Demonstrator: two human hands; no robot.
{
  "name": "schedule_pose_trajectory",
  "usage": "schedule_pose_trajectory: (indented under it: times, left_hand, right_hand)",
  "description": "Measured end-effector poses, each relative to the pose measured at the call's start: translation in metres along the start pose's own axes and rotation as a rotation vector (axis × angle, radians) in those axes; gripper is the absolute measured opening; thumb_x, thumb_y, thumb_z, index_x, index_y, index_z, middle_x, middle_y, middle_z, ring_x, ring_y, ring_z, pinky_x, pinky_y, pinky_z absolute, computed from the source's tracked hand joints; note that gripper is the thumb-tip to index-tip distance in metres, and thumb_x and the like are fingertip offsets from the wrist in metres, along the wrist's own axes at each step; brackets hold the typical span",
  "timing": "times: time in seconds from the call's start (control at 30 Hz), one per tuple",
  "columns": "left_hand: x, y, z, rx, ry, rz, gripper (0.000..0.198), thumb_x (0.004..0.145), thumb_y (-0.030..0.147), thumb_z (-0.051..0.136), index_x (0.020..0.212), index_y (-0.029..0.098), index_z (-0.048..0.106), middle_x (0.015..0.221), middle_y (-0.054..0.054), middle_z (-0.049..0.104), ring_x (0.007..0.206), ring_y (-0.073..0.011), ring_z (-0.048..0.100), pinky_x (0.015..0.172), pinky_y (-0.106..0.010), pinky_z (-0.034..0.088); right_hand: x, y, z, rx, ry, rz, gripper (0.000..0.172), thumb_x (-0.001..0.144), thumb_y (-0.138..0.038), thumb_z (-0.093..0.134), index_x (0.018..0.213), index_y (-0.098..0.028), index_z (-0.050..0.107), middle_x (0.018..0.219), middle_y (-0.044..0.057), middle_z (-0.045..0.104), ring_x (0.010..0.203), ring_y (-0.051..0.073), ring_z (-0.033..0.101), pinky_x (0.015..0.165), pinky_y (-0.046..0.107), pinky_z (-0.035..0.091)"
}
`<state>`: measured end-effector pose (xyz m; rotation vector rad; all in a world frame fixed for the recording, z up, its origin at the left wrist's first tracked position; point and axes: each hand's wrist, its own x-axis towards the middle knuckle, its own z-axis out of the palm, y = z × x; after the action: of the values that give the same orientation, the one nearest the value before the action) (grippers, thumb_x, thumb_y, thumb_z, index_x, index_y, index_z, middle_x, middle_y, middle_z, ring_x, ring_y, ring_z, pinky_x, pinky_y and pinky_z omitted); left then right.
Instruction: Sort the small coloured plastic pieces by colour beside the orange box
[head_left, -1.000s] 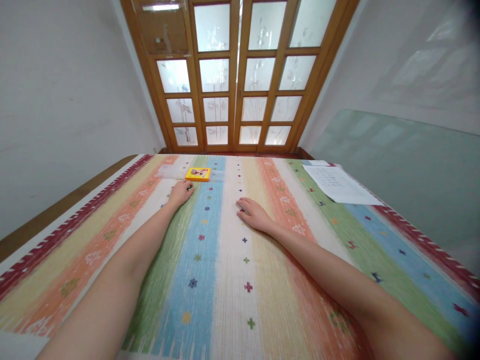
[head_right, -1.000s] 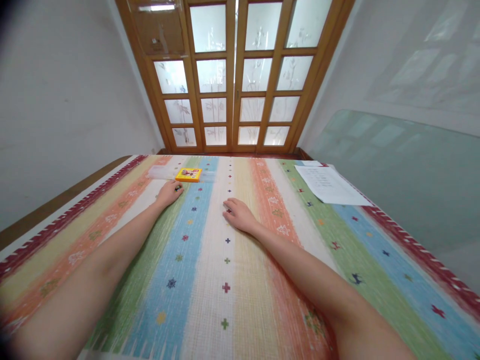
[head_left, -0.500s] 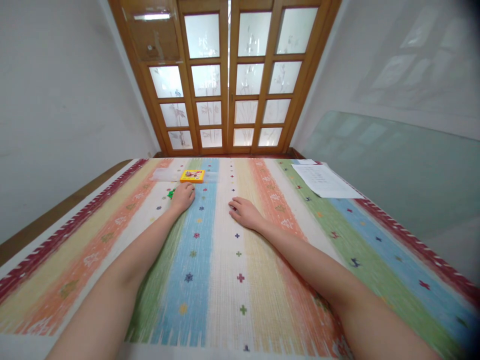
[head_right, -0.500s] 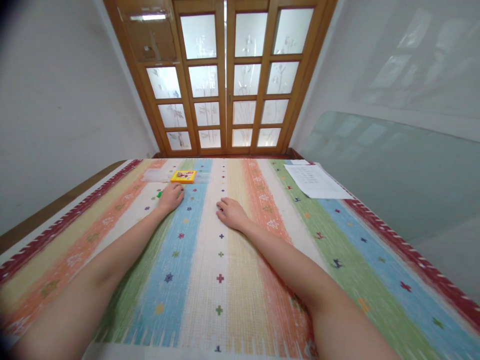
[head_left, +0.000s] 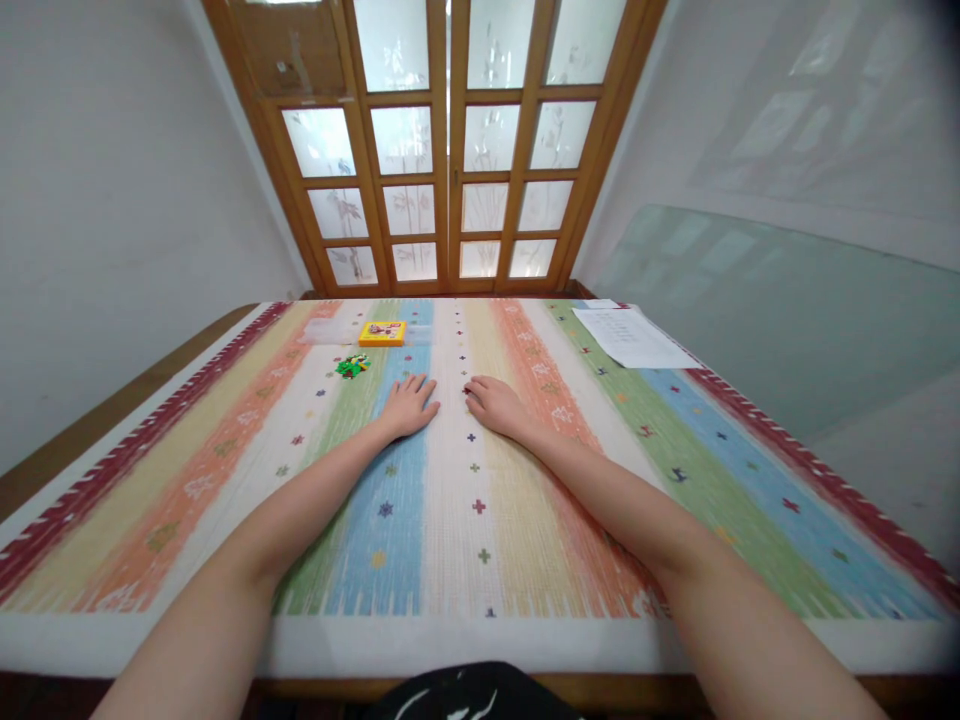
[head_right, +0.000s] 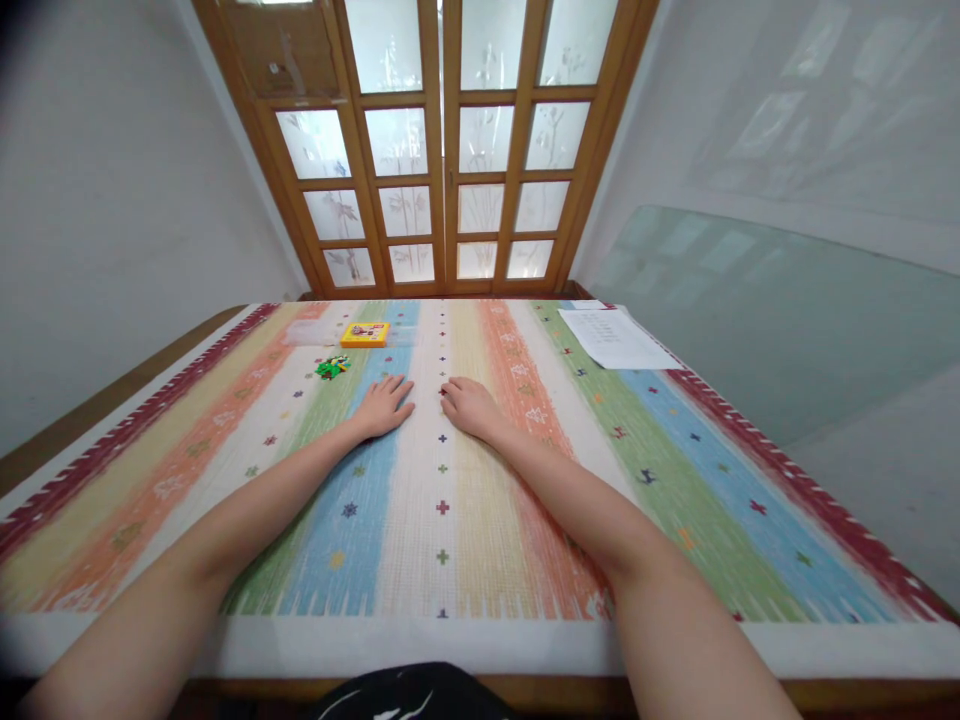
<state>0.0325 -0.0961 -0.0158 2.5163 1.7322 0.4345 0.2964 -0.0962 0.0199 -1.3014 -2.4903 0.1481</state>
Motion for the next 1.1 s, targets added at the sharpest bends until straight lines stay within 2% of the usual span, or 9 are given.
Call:
schedule_pose_trajectory:
  times: [0.1, 0.23, 0.43, 0.9, 1.1]
  left_hand:
    - [-0.007, 0.001, -0.006, 0.019, -0.025, -0.001, 0.065, 0.101, 0.060, 0.048, 0.157, 0.028, 0.048, 0.169, -0.015, 0.038, 0.157, -0.0414, 0.032, 0.126, -0.065, 0.024]
    - [-0.010, 0.005, -0.015, 0.047, -0.059, 0.005, 0.070, 0.100, 0.067, 0.046, 0.159, 0.028, 0.045, 0.171, -0.012, 0.036, 0.159, -0.0379, 0.029, 0.128, -0.062, 0.022]
    - [-0.013, 0.003, -0.021, 0.037, -0.094, 0.027, 0.069, 0.101, 0.065, 0.046, 0.159, 0.027, 0.046, 0.172, -0.010, 0.034, 0.160, -0.0349, 0.028, 0.130, -0.058, 0.021]
    - [-0.013, 0.005, -0.024, 0.016, -0.060, 0.059, 0.064, 0.102, 0.059, 0.049, 0.155, 0.023, 0.051, 0.168, -0.013, 0.041, 0.156, -0.0342, 0.035, 0.129, -0.056, 0.025]
    - [-0.013, 0.009, -0.025, 0.005, -0.049, 0.112, 0.068, 0.100, 0.063, 0.051, 0.157, 0.025, 0.049, 0.169, -0.013, 0.039, 0.157, -0.0340, 0.033, 0.130, -0.056, 0.023]
  right_hand:
    - [-0.009, 0.009, 0.002, 0.013, 0.024, -0.030, 0.043, 0.106, -0.035, 0.052, 0.144, -0.020, 0.063, 0.150, 0.011, 0.060, 0.139, 0.024, 0.053, 0.120, 0.039, 0.037]
    - [-0.009, 0.016, 0.003, 0.032, 0.032, -0.067, 0.043, 0.104, -0.037, 0.056, 0.142, -0.020, 0.065, 0.149, 0.013, 0.061, 0.138, 0.028, 0.056, 0.119, 0.044, 0.041]
    - [-0.005, 0.017, 0.003, 0.049, 0.071, -0.106, 0.040, 0.103, -0.035, 0.057, 0.138, -0.019, 0.068, 0.142, 0.014, 0.065, 0.130, 0.028, 0.060, 0.114, 0.044, 0.045]
    - [-0.004, 0.022, 0.009, 0.053, 0.068, -0.097, 0.042, 0.105, -0.039, 0.054, 0.140, -0.020, 0.067, 0.145, 0.014, 0.063, 0.134, 0.028, 0.058, 0.116, 0.045, 0.043]
    - [-0.005, 0.022, 0.007, 0.055, 0.055, -0.100, 0.043, 0.104, -0.041, 0.056, 0.142, -0.022, 0.066, 0.146, 0.014, 0.062, 0.135, 0.029, 0.057, 0.117, 0.047, 0.042]
